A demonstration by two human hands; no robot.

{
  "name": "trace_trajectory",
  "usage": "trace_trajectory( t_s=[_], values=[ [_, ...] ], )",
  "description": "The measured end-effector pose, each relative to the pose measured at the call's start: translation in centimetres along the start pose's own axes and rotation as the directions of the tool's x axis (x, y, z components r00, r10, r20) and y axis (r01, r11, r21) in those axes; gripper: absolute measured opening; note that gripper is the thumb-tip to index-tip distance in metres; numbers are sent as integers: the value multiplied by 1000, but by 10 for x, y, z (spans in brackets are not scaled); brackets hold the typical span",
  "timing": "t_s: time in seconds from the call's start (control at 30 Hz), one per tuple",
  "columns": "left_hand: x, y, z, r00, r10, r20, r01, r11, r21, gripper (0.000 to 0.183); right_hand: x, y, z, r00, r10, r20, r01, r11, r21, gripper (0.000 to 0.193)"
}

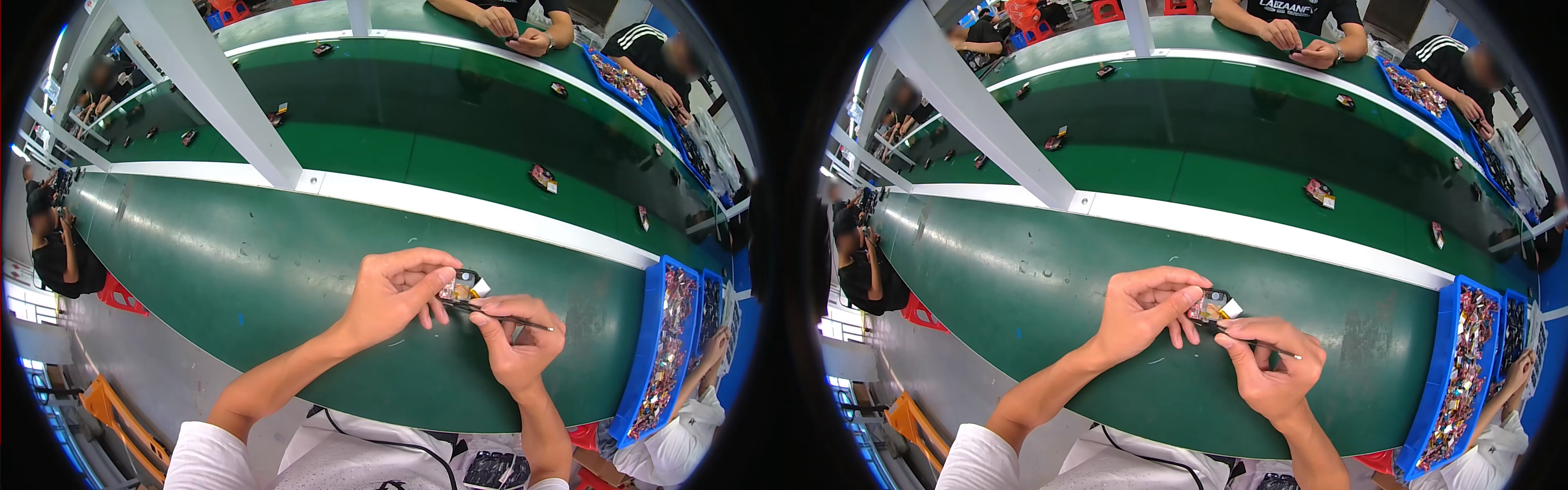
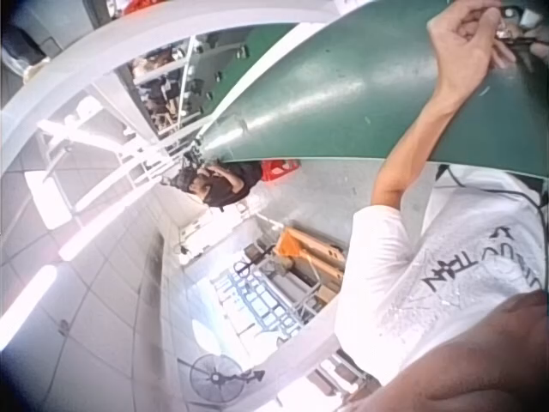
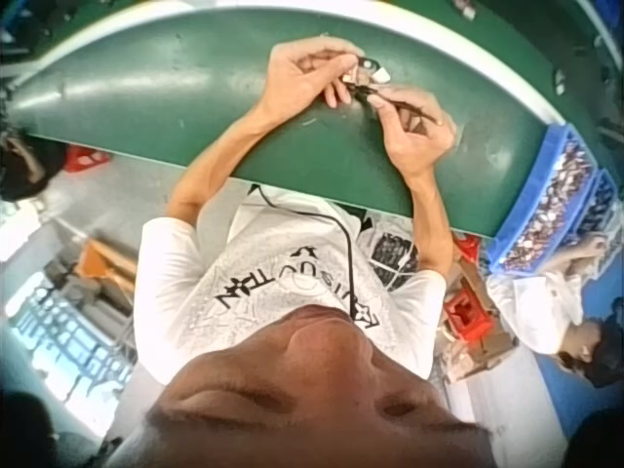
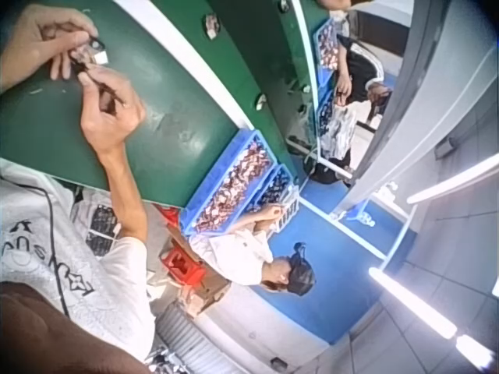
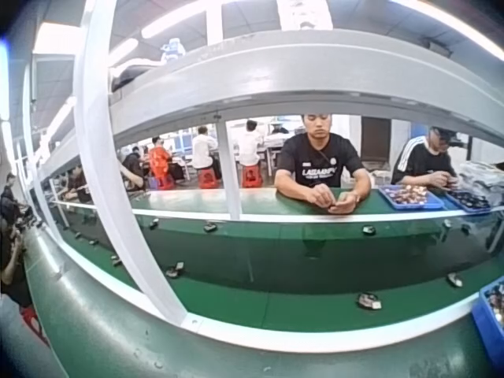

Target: Assembling electronic modules and placing them onto a conveyor belt in a factory setting

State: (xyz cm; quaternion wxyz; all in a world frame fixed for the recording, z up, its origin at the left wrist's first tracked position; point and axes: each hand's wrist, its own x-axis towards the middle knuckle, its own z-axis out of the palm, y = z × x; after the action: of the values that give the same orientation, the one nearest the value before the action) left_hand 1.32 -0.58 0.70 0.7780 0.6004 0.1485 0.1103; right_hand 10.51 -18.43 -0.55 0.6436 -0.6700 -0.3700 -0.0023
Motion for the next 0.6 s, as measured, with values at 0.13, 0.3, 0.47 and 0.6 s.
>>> trace_trajectory(
  t_s=[0.13, 0.3, 0.47, 0.6],
  values=[
    [3, 0, -3, 996, -91, 21, 92, 996, -9, 21, 3, -2, 1, 994, -89, 57, 93, 994, -63, 15],
    [3, 0, -4, 992, -111, 56, 105, 990, 98, 27, 2, 0, 5, 978, -199, 65, 206, 969, -133, 16],
    [2, -5, -2, 993, -116, 27, 111, 984, 138, 25, -1, 5, 7, 960, -268, 80, 278, 945, -174, 17],
    [3, -6, -3, 993, -112, 18, 108, 982, 154, 23, 1, 0, 5, 959, -247, 138, 270, 944, -190, 14]
  ],
)
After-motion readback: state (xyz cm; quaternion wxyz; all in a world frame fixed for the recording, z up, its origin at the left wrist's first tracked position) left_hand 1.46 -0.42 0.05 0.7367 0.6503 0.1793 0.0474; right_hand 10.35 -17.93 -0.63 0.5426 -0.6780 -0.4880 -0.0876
